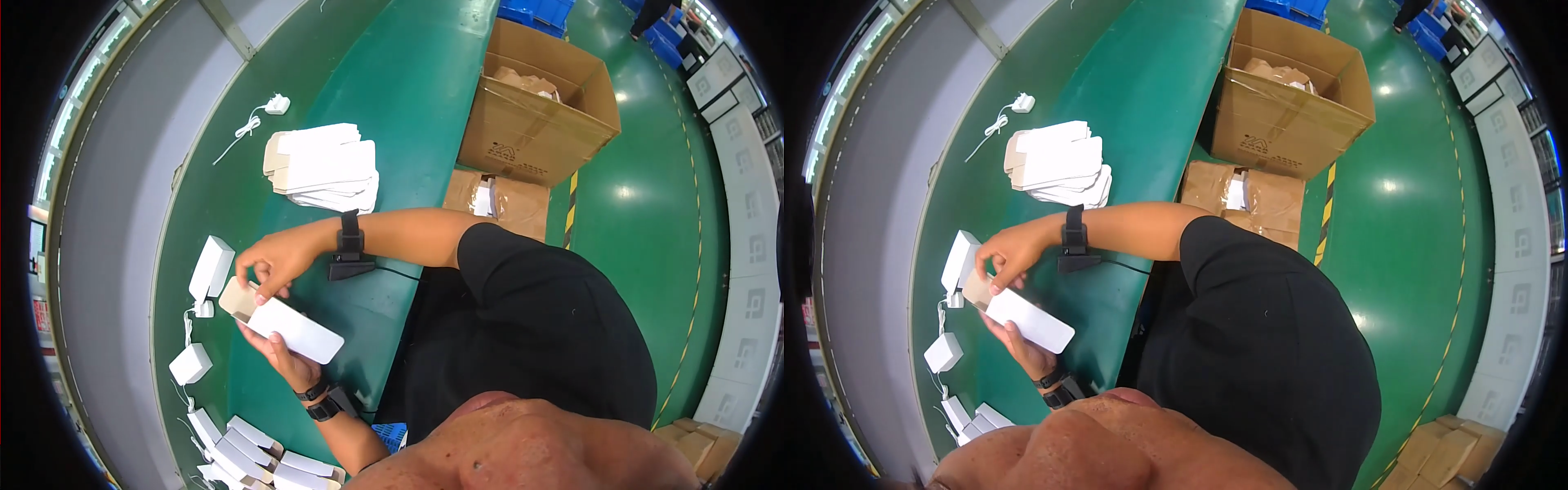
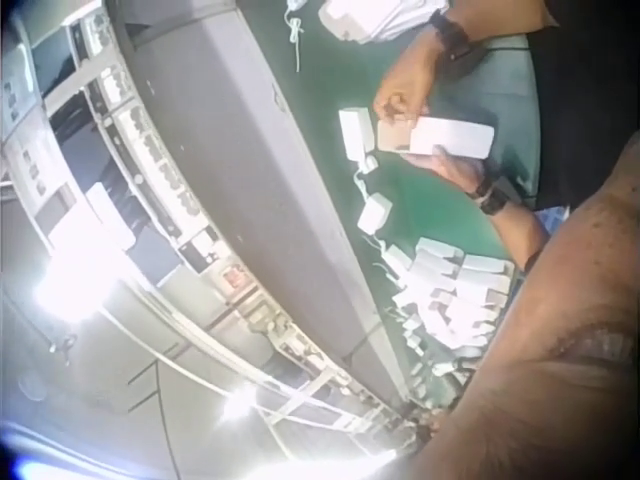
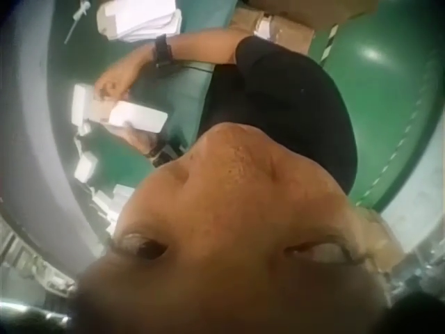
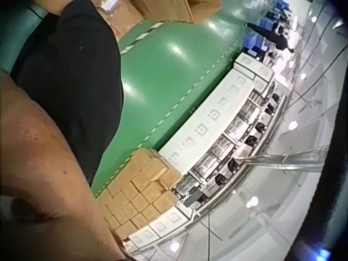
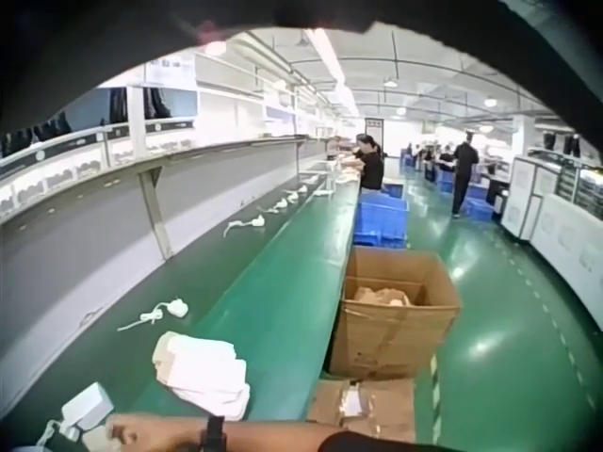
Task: The person folds a white box by hand, inserts a white power adapter, and closes the box before repeating the process. Finally, they pick up a stack of flat boxes and move them to the side.
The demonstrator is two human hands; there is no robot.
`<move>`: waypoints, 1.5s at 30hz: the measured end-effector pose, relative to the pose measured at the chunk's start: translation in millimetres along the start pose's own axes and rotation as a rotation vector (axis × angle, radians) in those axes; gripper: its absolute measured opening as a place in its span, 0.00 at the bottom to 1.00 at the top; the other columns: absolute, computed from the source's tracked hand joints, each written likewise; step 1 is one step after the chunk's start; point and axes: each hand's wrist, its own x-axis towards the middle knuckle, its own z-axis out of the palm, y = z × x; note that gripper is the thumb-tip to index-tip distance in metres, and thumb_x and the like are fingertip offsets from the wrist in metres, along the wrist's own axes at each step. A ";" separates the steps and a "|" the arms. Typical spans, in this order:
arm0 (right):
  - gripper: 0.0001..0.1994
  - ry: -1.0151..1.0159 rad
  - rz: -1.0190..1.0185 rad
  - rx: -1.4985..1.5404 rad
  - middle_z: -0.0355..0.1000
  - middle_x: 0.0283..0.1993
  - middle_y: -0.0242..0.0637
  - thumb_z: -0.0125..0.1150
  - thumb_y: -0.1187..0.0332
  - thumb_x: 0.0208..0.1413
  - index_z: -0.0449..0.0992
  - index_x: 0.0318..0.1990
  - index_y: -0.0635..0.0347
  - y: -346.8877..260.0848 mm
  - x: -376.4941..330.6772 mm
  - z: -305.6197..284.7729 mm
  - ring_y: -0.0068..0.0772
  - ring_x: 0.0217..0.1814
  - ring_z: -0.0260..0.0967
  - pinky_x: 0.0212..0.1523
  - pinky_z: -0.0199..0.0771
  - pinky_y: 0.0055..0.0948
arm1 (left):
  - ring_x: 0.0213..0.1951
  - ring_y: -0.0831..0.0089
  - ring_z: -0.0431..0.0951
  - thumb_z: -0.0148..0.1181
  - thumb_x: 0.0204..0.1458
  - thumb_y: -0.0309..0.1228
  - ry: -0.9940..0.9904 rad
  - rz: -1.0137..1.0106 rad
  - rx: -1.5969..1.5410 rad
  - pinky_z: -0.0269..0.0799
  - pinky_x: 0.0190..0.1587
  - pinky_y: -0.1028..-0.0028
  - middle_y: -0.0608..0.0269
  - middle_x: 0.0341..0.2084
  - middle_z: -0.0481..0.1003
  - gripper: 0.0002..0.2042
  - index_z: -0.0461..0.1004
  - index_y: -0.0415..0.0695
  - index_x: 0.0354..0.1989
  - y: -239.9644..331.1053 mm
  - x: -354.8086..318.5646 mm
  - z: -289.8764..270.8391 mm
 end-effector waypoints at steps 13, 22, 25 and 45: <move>0.16 0.089 0.004 0.323 0.79 0.37 0.34 0.64 0.57 0.58 0.82 0.43 0.62 61.8 17.3 26.4 0.22 0.38 0.74 0.40 0.73 0.24 | 0.50 0.57 0.75 0.53 0.58 0.51 0.050 -0.066 0.054 0.77 0.48 0.62 0.49 0.54 0.66 0.35 0.48 0.46 0.68 -9.3 20.5 -4.8; 0.14 0.203 -0.130 0.173 0.78 0.36 0.34 0.62 0.60 0.58 0.81 0.41 0.61 61.7 12.5 25.4 0.23 0.38 0.74 0.39 0.73 0.26 | 0.55 0.61 0.70 0.55 0.61 0.42 -0.026 -0.066 -0.049 0.67 0.58 0.64 0.51 0.53 0.67 0.29 0.51 0.42 0.65 -28.8 18.0 -20.2; 0.13 0.265 -0.213 0.133 0.78 0.35 0.35 0.62 0.60 0.59 0.81 0.40 0.61 54.3 6.8 30.9 0.23 0.37 0.74 0.39 0.72 0.25 | 0.56 0.62 0.69 0.49 0.65 0.38 -0.019 -0.039 -0.055 0.65 0.59 0.62 0.50 0.55 0.66 0.26 0.49 0.41 0.66 -24.1 13.5 -11.9; 0.09 0.106 -0.257 0.102 0.80 0.39 0.32 0.66 0.68 0.55 0.82 0.41 0.61 95.1 45.4 41.6 0.21 0.41 0.75 0.41 0.74 0.25 | 0.59 0.60 0.67 0.48 0.65 0.31 0.032 0.155 0.581 0.62 0.60 0.66 0.42 0.61 0.64 0.23 0.51 0.38 0.65 -35.5 6.4 -43.2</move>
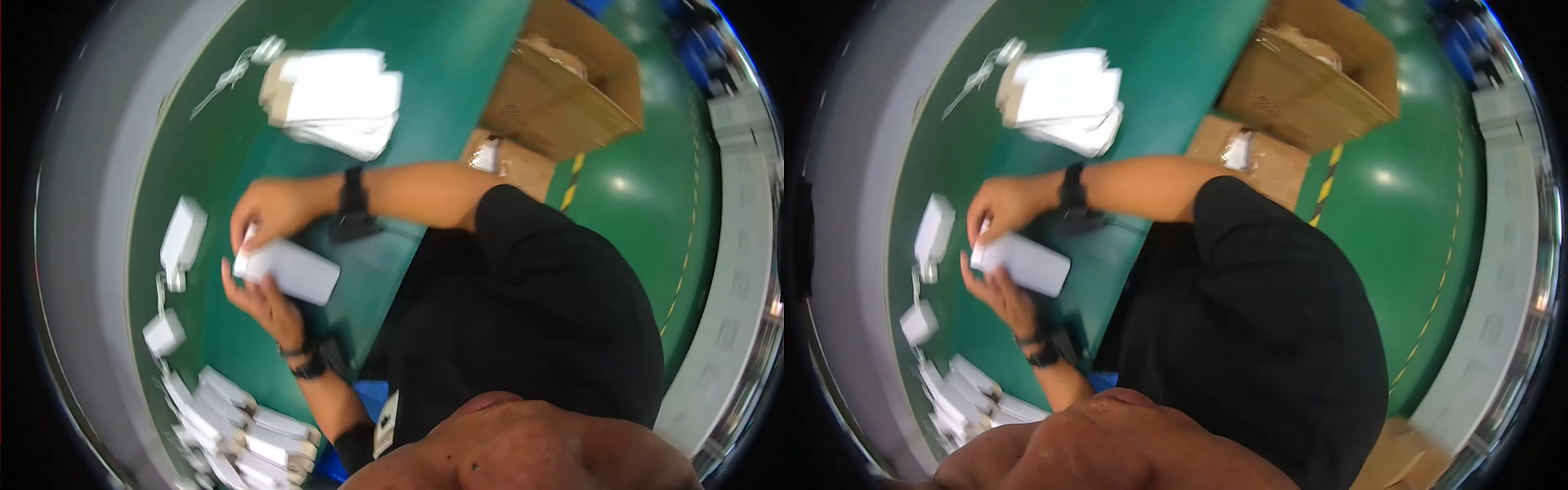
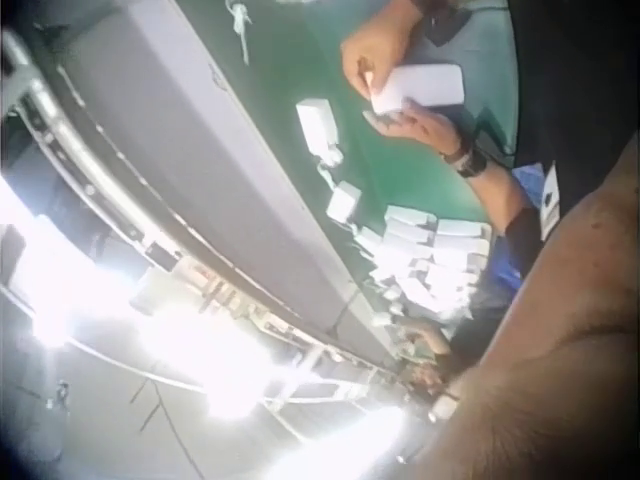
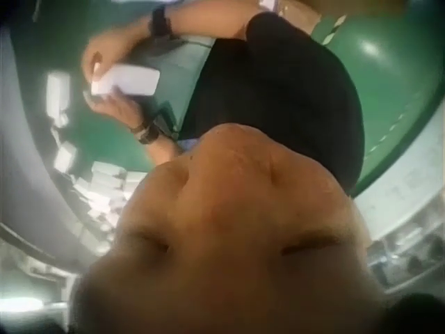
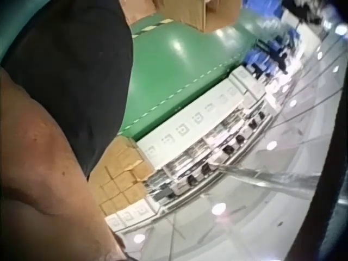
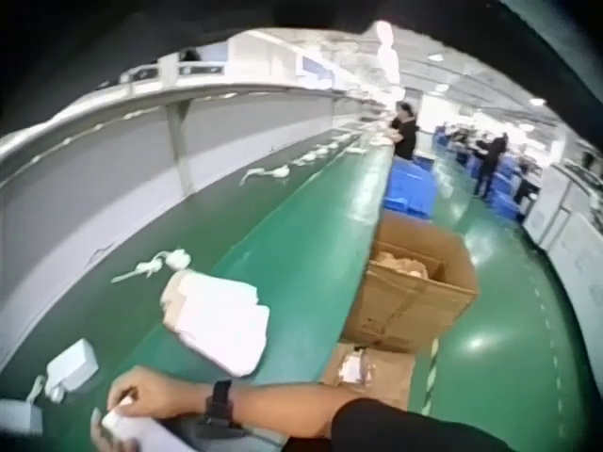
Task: The person folds a white box by hand, inserts a white power adapter, and closes the box before repeating the process. Finally, they pick up a stack of flat boxes and move them to the side.
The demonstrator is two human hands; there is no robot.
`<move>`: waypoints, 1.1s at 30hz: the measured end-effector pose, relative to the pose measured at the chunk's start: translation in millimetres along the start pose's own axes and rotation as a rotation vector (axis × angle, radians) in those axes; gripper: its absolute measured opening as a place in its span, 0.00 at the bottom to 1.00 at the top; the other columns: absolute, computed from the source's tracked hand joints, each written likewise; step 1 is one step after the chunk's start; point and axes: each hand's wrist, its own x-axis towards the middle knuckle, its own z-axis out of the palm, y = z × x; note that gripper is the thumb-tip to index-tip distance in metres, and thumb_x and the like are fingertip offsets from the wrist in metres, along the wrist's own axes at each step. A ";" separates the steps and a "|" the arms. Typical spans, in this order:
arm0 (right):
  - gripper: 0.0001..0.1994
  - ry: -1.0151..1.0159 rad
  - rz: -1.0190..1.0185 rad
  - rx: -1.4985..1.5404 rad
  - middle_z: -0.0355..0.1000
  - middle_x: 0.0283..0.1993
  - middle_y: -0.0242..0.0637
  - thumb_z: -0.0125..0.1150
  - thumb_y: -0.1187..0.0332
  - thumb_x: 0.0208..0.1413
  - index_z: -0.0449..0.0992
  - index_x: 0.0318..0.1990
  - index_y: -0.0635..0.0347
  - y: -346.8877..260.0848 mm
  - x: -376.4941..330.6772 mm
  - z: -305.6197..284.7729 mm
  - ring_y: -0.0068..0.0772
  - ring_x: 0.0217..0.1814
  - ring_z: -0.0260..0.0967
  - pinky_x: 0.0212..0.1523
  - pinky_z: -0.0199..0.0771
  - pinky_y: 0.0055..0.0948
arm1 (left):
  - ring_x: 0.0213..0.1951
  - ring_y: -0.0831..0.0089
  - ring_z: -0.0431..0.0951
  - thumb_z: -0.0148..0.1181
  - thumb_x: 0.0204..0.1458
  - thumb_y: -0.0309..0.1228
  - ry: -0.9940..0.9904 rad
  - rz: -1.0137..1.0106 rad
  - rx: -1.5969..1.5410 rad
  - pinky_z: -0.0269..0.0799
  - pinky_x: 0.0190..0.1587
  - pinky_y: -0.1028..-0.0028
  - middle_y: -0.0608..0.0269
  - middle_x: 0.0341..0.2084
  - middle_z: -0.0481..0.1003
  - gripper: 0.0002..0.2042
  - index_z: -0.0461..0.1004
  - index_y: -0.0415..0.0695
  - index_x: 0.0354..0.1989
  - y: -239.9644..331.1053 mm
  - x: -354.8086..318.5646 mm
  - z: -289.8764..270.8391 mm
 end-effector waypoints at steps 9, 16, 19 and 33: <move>0.09 0.014 0.211 -0.154 0.78 0.41 0.32 0.64 0.69 0.59 0.80 0.43 0.63 29.2 35.6 99.1 0.21 0.42 0.73 0.44 0.73 0.21 | 0.60 0.65 0.67 0.53 0.61 0.24 -0.144 -0.100 -0.538 0.64 0.61 0.67 0.48 0.61 0.63 0.29 0.50 0.41 0.69 -66.7 -33.5 -100.2; 0.10 -0.005 0.280 -0.029 0.78 0.39 0.31 0.65 0.65 0.59 0.81 0.42 0.62 34.3 46.7 117.9 0.19 0.41 0.73 0.44 0.73 0.21 | 0.55 0.66 0.71 0.52 0.61 0.23 -0.136 -0.065 -0.500 0.67 0.58 0.68 0.49 0.55 0.68 0.31 0.45 0.42 0.70 -69.3 -42.1 -128.8; 0.10 -0.011 0.298 -0.019 0.78 0.38 0.31 0.65 0.66 0.59 0.81 0.42 0.63 31.2 42.6 116.8 0.19 0.41 0.73 0.44 0.73 0.20 | 0.54 0.66 0.72 0.52 0.62 0.23 -0.138 -0.066 -0.486 0.67 0.57 0.67 0.49 0.54 0.69 0.31 0.45 0.42 0.70 -69.6 -44.2 -127.8; 0.08 -0.045 0.415 -0.006 0.78 0.49 0.37 0.63 0.71 0.59 0.81 0.44 0.62 22.6 43.4 106.3 0.24 0.49 0.74 0.53 0.73 0.24 | 0.52 0.67 0.73 0.51 0.62 0.24 -0.141 -0.030 -0.480 0.70 0.54 0.69 0.50 0.52 0.70 0.25 0.51 0.43 0.65 -62.4 -40.3 -120.5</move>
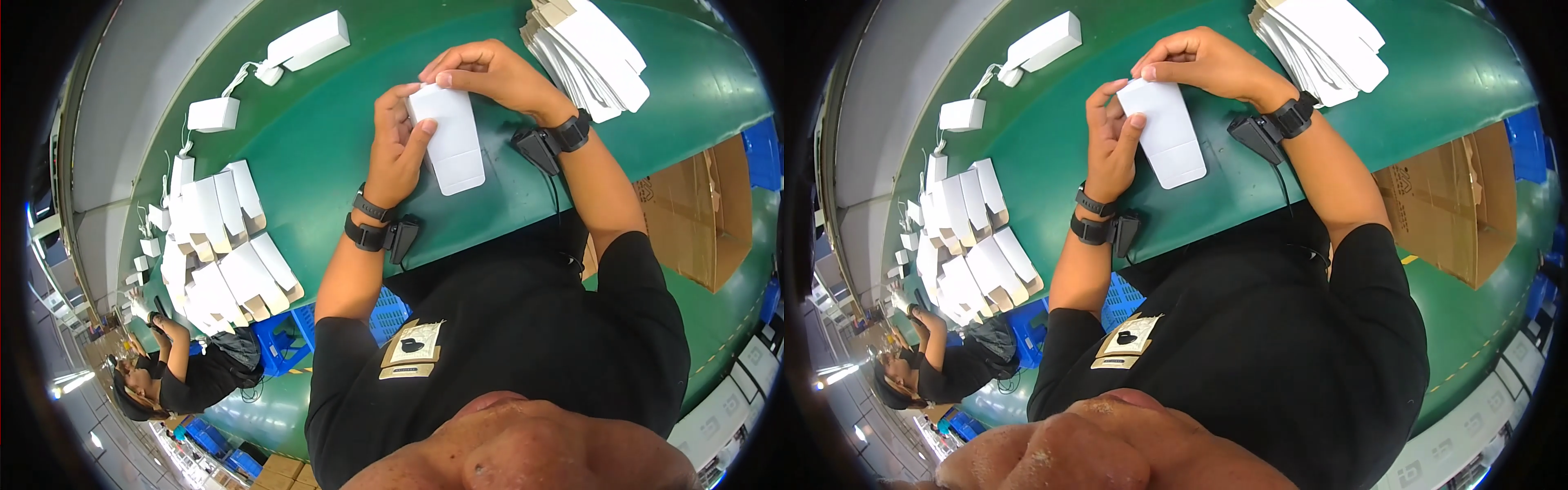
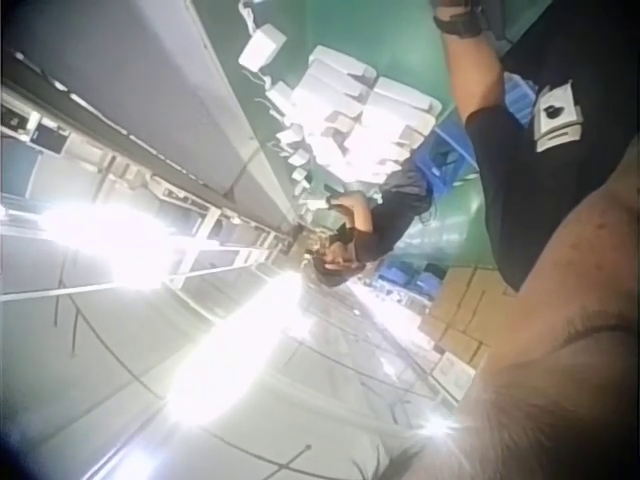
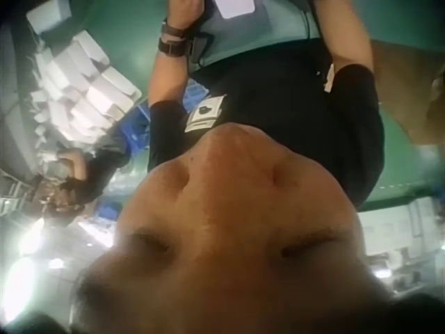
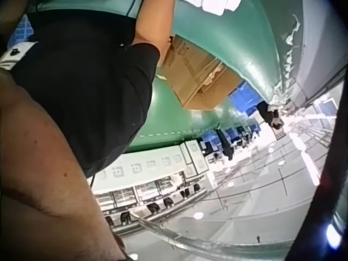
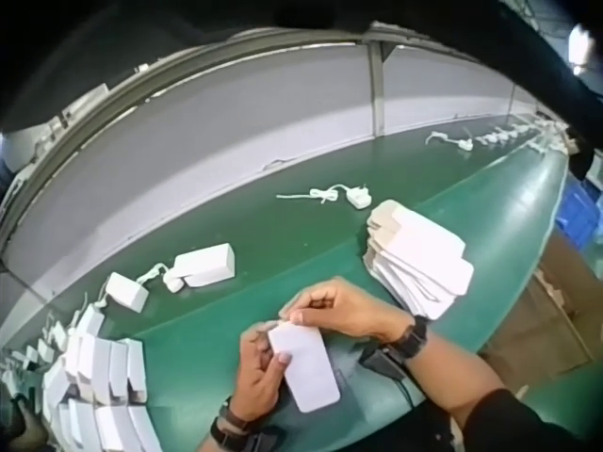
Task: The person folds a white box by hand, inserts a white power adapter, and closes the box before repeating the process. Finally, they pick up a stack of flat boxes and move them to the side.
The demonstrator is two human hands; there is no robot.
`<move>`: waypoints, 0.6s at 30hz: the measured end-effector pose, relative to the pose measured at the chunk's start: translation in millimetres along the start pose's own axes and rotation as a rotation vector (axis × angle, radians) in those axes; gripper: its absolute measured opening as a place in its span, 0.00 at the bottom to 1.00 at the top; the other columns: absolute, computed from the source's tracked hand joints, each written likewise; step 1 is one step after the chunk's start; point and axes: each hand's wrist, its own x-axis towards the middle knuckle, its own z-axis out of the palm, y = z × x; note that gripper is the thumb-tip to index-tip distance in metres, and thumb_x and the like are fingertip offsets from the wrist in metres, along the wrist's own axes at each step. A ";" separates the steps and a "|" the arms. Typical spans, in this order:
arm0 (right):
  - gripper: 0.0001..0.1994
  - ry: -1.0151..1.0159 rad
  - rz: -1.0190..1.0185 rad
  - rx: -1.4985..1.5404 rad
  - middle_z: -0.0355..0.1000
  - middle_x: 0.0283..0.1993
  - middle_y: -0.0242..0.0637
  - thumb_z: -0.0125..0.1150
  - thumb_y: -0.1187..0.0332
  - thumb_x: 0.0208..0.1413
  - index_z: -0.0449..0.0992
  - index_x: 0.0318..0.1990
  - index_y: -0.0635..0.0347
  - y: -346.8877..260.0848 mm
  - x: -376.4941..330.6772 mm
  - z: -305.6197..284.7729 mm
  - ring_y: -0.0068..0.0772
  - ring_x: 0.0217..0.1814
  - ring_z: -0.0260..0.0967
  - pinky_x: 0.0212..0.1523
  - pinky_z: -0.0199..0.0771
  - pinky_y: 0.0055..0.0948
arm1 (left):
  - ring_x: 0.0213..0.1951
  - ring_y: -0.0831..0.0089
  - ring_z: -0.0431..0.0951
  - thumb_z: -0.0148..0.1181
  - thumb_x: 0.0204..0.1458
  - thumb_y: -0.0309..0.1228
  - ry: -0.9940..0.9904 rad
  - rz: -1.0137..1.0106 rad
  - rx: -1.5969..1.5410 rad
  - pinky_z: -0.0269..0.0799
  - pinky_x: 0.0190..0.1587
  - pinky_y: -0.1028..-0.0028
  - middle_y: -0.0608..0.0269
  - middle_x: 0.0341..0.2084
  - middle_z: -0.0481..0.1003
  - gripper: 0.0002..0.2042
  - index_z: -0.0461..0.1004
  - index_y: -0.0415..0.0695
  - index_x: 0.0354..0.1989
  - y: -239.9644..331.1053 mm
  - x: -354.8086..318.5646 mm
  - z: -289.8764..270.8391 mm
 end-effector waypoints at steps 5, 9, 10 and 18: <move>0.12 -0.039 -0.057 -0.078 0.76 0.55 0.41 0.62 0.72 0.59 0.80 0.50 0.62 -18.8 -7.2 11.7 0.28 0.55 0.72 0.56 0.72 0.27 | 0.52 0.69 0.72 0.51 0.63 0.24 0.063 -0.064 -0.151 0.69 0.54 0.71 0.52 0.52 0.69 0.22 0.53 0.43 0.63 13.0 -4.0 -5.4; 0.14 -0.037 -0.100 -0.200 0.75 0.57 0.41 0.61 0.71 0.59 0.79 0.52 0.60 -25.3 -16.8 8.2 0.29 0.57 0.72 0.57 0.72 0.29 | 0.53 0.71 0.69 0.52 0.62 0.25 0.107 -0.088 0.002 0.65 0.56 0.72 0.56 0.53 0.68 0.19 0.59 0.41 0.61 13.5 -1.7 1.2; 0.14 -0.025 -0.135 -0.236 0.76 0.56 0.40 0.60 0.71 0.60 0.79 0.53 0.60 -27.7 -20.5 -4.4 0.28 0.56 0.72 0.57 0.72 0.29 | 0.53 0.71 0.69 0.52 0.62 0.26 0.133 -0.082 0.146 0.64 0.56 0.72 0.57 0.53 0.67 0.18 0.61 0.40 0.60 10.9 4.3 5.5; 0.14 0.520 -0.212 -0.075 0.78 0.43 0.47 0.62 0.68 0.54 0.78 0.46 0.66 -52.5 4.0 -70.0 0.40 0.49 0.75 0.51 0.74 0.34 | 0.57 0.60 0.68 0.41 0.68 0.42 0.606 -0.006 -0.039 0.66 0.59 0.62 0.50 0.58 0.62 0.23 0.55 0.40 0.64 49.2 6.3 105.8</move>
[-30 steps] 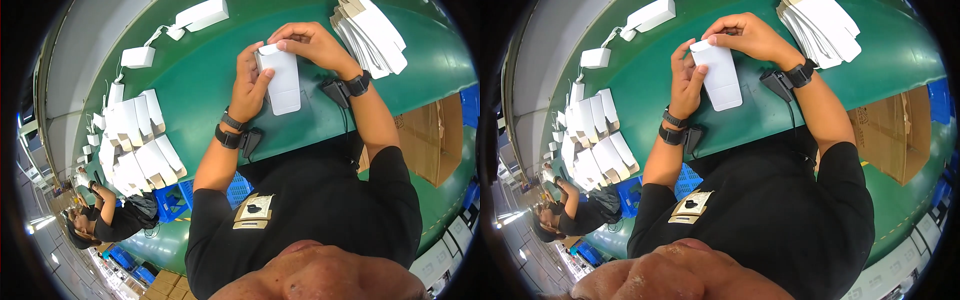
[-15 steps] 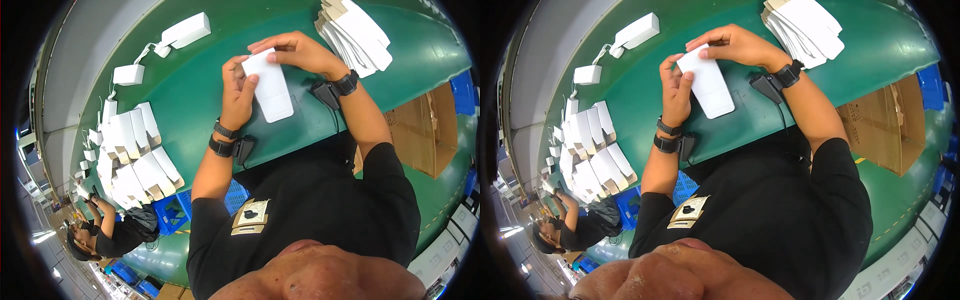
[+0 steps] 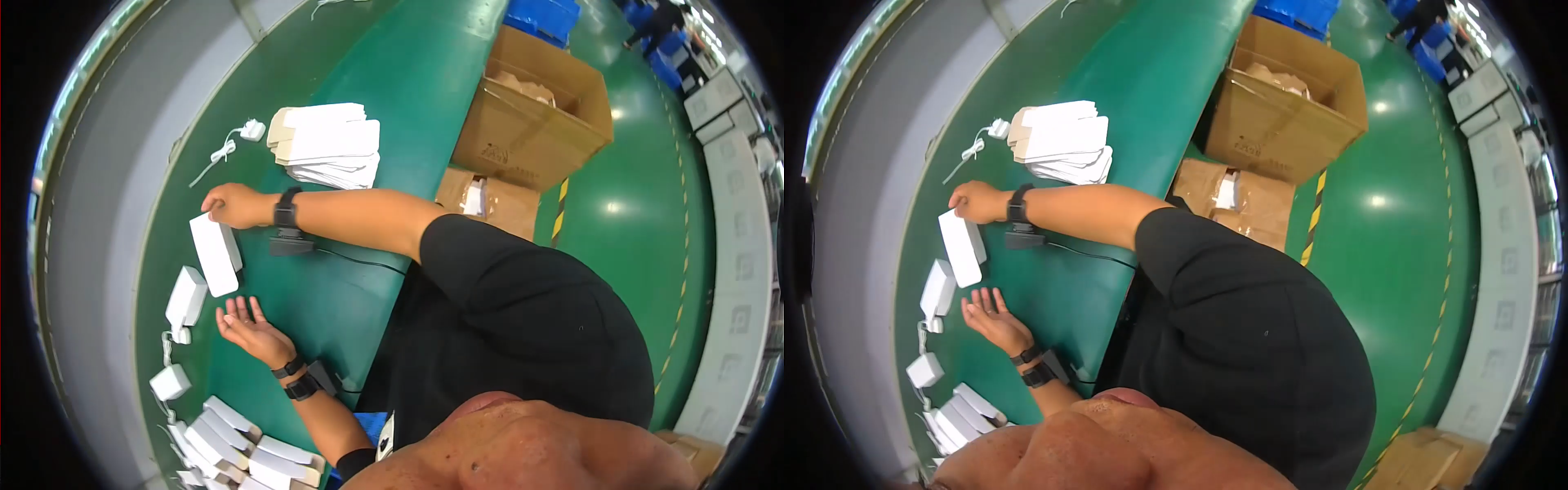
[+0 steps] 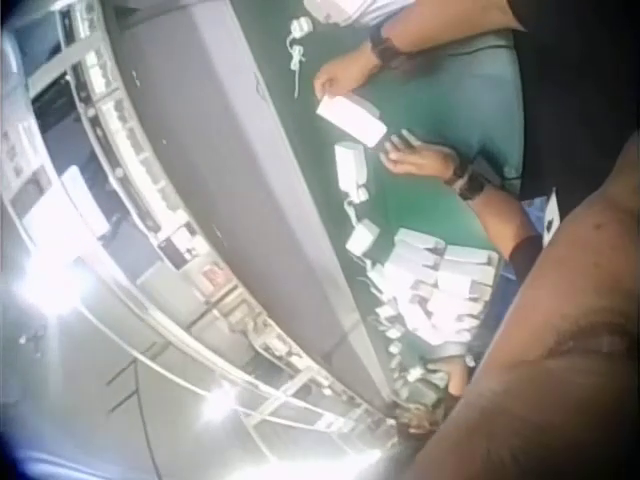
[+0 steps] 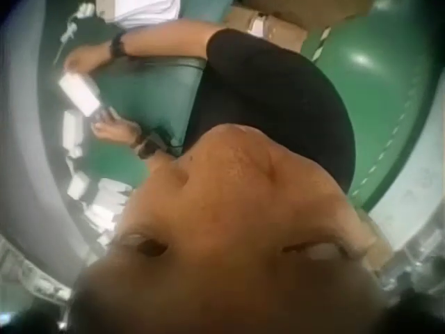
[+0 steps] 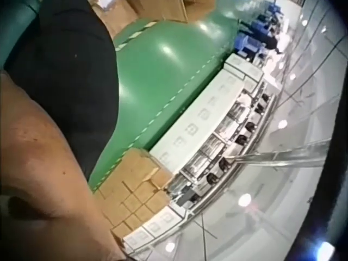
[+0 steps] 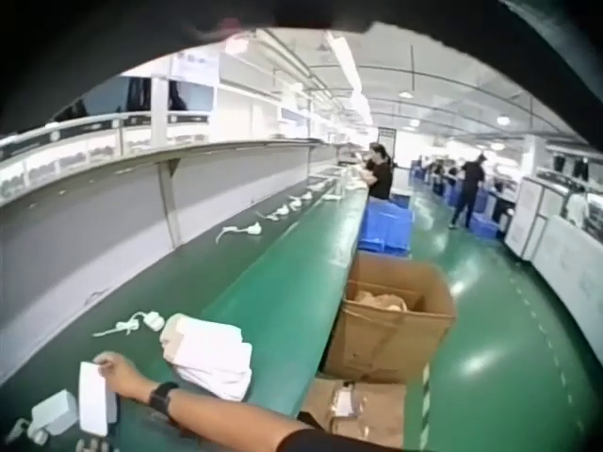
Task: The person folds a white box by hand, inserts a white power adapter, and closes the box before repeating the process. Finally, they pick up a stack of flat boxes and move them to the side.
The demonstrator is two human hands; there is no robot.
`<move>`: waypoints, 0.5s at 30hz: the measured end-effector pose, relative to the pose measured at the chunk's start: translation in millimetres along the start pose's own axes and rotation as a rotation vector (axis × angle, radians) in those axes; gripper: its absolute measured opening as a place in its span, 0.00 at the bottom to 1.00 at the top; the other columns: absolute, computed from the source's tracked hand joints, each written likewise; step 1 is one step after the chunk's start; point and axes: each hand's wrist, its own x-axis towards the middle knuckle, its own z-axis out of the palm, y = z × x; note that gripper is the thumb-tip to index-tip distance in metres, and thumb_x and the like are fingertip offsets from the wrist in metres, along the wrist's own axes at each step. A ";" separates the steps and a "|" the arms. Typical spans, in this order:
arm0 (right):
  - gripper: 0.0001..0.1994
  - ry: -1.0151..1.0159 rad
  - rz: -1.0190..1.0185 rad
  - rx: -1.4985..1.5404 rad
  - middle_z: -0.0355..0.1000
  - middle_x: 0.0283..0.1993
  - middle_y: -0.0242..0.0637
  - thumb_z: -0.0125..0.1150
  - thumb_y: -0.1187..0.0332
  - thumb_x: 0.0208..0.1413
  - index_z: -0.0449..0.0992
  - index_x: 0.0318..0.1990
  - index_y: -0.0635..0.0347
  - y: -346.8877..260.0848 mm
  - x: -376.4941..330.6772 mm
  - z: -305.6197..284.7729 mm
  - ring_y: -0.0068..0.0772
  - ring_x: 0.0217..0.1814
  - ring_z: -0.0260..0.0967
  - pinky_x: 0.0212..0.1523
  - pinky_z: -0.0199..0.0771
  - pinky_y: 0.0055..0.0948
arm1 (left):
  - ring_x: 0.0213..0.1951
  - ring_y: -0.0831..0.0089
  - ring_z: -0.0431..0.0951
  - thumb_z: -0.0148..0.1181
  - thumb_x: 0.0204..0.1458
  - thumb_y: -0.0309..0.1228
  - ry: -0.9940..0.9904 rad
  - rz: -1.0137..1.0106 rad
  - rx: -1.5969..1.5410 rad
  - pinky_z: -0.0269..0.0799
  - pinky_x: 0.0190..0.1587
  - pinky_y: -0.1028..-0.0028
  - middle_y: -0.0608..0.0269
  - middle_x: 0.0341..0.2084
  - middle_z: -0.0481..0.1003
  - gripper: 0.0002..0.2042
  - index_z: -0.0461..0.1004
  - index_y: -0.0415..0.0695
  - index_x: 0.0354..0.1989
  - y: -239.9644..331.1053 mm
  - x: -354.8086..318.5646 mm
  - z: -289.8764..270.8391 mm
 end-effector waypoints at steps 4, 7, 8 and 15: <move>0.15 0.292 -0.102 -0.405 0.76 0.44 0.50 0.61 0.70 0.53 0.76 0.47 0.65 -8.0 10.5 -55.5 0.48 0.50 0.74 0.52 0.74 0.38 | 0.53 0.62 0.70 0.42 0.68 0.43 -0.099 -0.011 -0.051 0.67 0.58 0.62 0.51 0.57 0.64 0.23 0.56 0.39 0.63 15.1 -17.1 49.5; 0.16 -0.117 -0.233 -0.494 0.74 0.50 0.51 0.61 0.69 0.52 0.75 0.49 0.64 -28.5 -43.2 -37.5 0.52 0.55 0.71 0.55 0.71 0.42 | 0.48 0.66 0.71 0.42 0.68 0.42 -0.111 -0.059 0.020 0.70 0.52 0.66 0.55 0.51 0.69 0.19 0.62 0.40 0.58 14.2 -23.7 21.3; 0.16 -0.106 -0.376 -0.509 0.72 0.53 0.51 0.62 0.68 0.52 0.75 0.48 0.63 -43.7 -61.6 -39.7 0.52 0.58 0.68 0.57 0.69 0.43 | 0.48 0.66 0.71 0.42 0.68 0.42 -0.103 -0.053 0.014 0.70 0.52 0.66 0.55 0.51 0.69 0.19 0.62 0.40 0.58 14.8 -23.3 18.8; 0.23 0.437 -0.434 -1.448 0.67 0.58 0.54 0.66 0.63 0.51 0.72 0.54 0.59 -111.8 -134.0 -171.0 0.56 0.62 0.63 0.63 0.62 0.47 | 0.39 0.73 0.74 0.45 0.67 0.41 -0.216 -0.028 0.052 0.73 0.46 0.73 0.60 0.41 0.74 0.17 0.67 0.40 0.53 17.9 -25.5 51.9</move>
